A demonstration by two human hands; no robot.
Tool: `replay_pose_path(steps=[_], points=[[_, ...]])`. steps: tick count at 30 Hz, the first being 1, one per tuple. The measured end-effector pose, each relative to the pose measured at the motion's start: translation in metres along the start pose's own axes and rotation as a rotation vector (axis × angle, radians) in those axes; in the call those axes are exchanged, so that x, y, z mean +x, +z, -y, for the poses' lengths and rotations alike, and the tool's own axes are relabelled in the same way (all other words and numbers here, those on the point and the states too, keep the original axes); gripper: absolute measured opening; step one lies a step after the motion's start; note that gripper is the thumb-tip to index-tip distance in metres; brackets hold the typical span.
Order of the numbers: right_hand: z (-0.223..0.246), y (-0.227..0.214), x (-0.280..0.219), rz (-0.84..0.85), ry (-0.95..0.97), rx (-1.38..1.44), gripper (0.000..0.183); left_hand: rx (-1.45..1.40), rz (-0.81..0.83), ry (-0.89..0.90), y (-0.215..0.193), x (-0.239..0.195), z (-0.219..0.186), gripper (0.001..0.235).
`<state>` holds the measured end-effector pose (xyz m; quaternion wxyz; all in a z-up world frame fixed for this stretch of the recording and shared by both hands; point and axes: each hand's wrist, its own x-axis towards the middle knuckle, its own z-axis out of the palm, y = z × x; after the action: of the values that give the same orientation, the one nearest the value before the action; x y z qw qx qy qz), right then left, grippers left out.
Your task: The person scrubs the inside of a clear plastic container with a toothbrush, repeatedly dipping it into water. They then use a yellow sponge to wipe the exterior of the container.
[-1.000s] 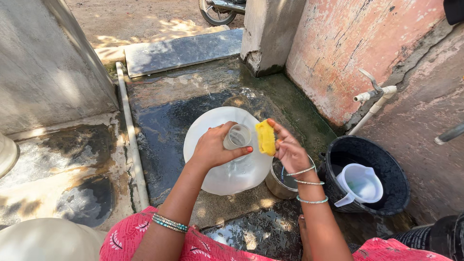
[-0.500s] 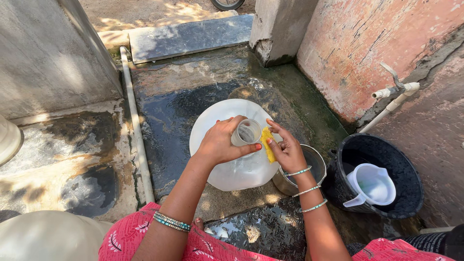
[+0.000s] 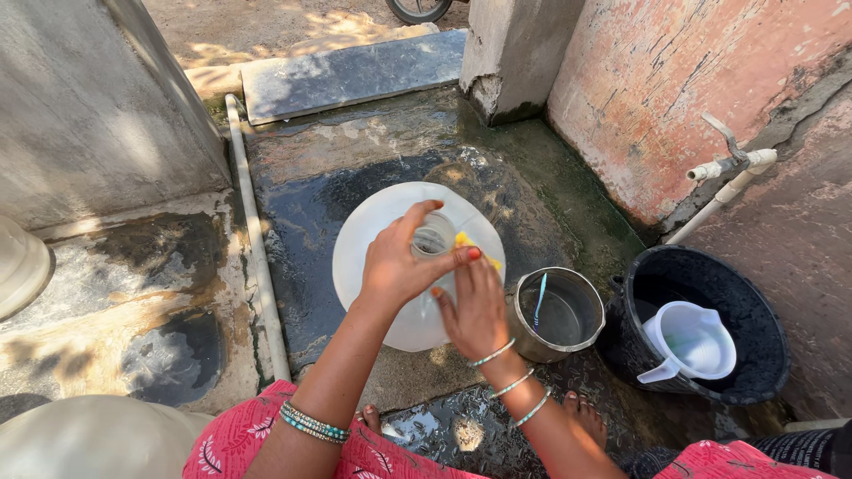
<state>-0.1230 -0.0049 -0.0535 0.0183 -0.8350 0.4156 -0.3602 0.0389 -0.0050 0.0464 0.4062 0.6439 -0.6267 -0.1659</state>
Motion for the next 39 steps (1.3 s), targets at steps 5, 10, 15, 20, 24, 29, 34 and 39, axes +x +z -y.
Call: replay_pose_path(steps=[5,10,15,20,24,29,34,39], points=[[0.036,0.021,-0.040,0.105,-0.212,-0.045,0.081,-0.001,-0.036,-0.035,-0.020,0.012,0.016,0.048],[-0.003,0.015,-0.031,0.065,-0.126,0.026,0.079,-0.100,0.213,0.028,-0.050,0.011,0.021,0.041],[-0.044,-0.013,0.005,0.157,0.181,0.583,0.099,0.291,0.154,0.006,-0.057,0.009,0.010,0.058],[0.020,-0.006,-0.019,0.079,-0.132,0.165,0.097,0.410,-0.062,-0.213,-0.050,0.014,0.020,0.037],[0.056,-0.005,-0.037,0.290,-0.220,-0.018,0.097,0.390,-0.062,-0.032,-0.045,0.018,0.029,0.020],[0.008,-0.020,0.017,0.236,-0.033,0.058,0.075,0.275,0.046,0.231,-0.040,0.011,0.019,0.018],[-0.068,-0.013,0.106,0.493,0.136,0.305,0.076,0.172,0.070,0.323,-0.041,0.000,0.017,0.019],[-0.051,-0.009,0.117,0.577,0.126,0.244,0.076,0.135,0.041,0.308,-0.048,-0.002,0.027,0.017]])
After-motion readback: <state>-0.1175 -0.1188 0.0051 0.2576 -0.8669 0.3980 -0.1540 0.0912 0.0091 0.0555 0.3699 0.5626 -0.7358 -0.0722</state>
